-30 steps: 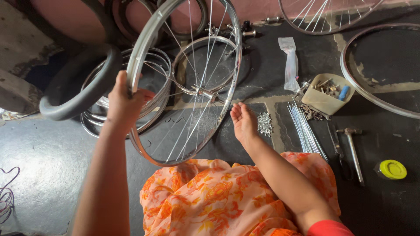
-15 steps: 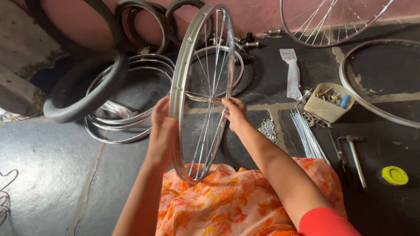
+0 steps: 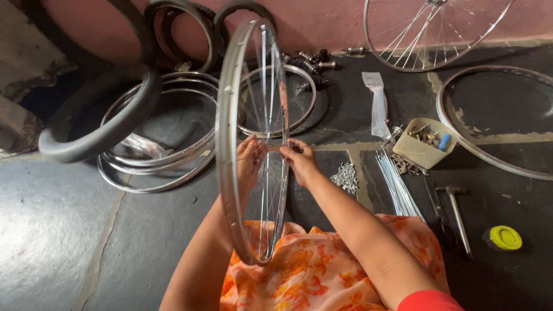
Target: The person sits on the floor and laces a bicycle wheel by inserting metal spokes through the rim and hub. They repeatedly pick up spokes, thread them through the rim holes, and secure them into the hub, rotating the wheel as needed.
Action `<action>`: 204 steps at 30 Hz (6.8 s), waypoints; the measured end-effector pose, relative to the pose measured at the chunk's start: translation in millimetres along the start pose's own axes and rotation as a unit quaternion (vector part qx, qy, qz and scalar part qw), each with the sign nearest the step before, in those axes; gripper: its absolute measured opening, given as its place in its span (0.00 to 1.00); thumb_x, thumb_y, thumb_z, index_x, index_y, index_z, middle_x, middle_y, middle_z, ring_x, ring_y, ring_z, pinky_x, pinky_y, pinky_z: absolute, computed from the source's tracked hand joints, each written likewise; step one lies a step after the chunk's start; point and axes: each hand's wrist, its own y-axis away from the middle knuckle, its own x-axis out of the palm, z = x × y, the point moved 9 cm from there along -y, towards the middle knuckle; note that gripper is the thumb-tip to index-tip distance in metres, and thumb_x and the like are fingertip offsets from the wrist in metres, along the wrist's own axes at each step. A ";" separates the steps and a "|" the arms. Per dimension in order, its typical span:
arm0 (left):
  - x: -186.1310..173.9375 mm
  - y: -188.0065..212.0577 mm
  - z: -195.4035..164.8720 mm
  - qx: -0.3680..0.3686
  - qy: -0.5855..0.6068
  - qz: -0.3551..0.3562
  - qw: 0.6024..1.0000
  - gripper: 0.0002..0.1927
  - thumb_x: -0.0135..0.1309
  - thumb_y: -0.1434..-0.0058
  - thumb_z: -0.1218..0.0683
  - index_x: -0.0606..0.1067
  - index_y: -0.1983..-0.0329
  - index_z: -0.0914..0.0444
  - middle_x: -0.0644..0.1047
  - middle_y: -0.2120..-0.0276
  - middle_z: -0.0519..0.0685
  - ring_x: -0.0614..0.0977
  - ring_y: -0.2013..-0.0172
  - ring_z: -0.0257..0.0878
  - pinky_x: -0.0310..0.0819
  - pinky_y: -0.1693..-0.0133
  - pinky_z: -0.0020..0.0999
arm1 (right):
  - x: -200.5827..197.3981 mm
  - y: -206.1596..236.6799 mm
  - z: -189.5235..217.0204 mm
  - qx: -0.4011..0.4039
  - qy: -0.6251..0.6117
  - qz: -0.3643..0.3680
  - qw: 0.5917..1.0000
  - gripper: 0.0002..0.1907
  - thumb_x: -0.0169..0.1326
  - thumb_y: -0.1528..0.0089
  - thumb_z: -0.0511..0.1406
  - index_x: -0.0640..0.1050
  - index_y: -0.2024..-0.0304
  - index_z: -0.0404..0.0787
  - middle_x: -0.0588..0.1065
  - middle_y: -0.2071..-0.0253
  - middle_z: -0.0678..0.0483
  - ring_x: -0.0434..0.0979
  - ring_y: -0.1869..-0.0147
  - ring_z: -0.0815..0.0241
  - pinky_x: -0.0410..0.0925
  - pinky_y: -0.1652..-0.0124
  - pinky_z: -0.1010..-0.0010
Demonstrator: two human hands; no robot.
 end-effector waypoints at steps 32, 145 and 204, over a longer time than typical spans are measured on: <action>90.6 43.4 -204.9 0.515 -0.671 -0.246 0.474 0.31 0.62 0.44 0.32 0.75 0.68 0.65 0.78 0.75 0.51 0.82 0.73 0.47 0.77 0.70 0.41 | 13.7 7.6 0.5 -0.014 0.178 -0.024 0.984 0.28 0.67 0.45 0.34 0.76 0.42 0.37 0.78 0.58 0.55 0.78 0.59 0.65 0.73 0.58 0.73; 85.9 166.1 -91.4 0.079 -0.288 0.148 0.943 0.20 0.48 0.49 0.67 0.77 0.52 0.68 0.76 0.56 0.48 0.76 0.54 0.35 0.70 0.50 0.31 | -222.1 85.7 -26.2 0.009 0.376 -0.107 0.920 0.06 0.58 0.38 0.32 0.81 0.62 0.35 0.79 0.71 0.52 0.78 0.69 0.63 0.72 0.66 0.70; 164.1 137.0 54.0 -0.009 0.002 0.422 0.907 0.07 0.65 0.41 0.63 0.83 0.60 0.69 0.81 0.55 0.51 0.82 0.53 0.40 0.76 0.49 0.35 | 43.6 313.3 223.8 -0.572 0.592 -0.017 0.567 0.13 0.61 0.41 0.23 0.80 0.54 0.34 0.76 0.50 0.50 0.78 0.49 0.51 0.72 0.51 0.65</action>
